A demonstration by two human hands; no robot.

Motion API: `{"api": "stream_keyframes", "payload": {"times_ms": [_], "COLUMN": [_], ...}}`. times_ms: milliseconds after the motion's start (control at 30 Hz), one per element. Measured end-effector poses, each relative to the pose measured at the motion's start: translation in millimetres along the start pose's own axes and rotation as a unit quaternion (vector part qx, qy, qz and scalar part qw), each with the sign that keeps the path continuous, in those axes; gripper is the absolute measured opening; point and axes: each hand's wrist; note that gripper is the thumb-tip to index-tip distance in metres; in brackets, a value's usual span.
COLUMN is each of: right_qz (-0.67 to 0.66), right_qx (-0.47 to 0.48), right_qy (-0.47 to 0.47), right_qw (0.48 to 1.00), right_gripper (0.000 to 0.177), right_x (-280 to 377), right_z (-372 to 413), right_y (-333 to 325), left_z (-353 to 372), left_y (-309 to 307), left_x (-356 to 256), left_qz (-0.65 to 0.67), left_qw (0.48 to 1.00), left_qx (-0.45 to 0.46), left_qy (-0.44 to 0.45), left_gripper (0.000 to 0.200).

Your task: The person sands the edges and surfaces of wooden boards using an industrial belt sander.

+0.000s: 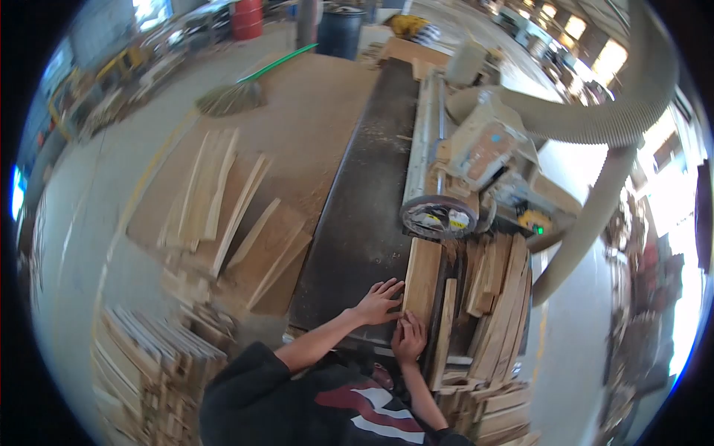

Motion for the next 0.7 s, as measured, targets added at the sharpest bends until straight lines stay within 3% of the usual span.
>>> {"api": "stream_keyframes", "payload": {"times_ms": [133,700], "right_qz": [-0.001,0.013], "right_qx": [-0.002,-0.017], "right_qy": [-0.007,-0.005], "right_qw": [1.0,1.0], "right_gripper": [0.012,0.011], "right_x": [3,8], "right_z": [3,3], "right_y": [3,3], "left_z": [5,6], "left_y": [-4,6], "left_x": [-2,2], "left_qz": [0.006,0.014], "left_qw": [1.0,1.0], "left_qx": [0.028,-0.005], "left_qy": [0.003,0.013], "left_gripper": [0.05,0.052]}}
Point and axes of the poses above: each hand's wrist, its own z-axis away from the middle knuckle, its own y-axis out of the palm, x = y × z, and after that the axes turned 5 degrees about x, right-handed
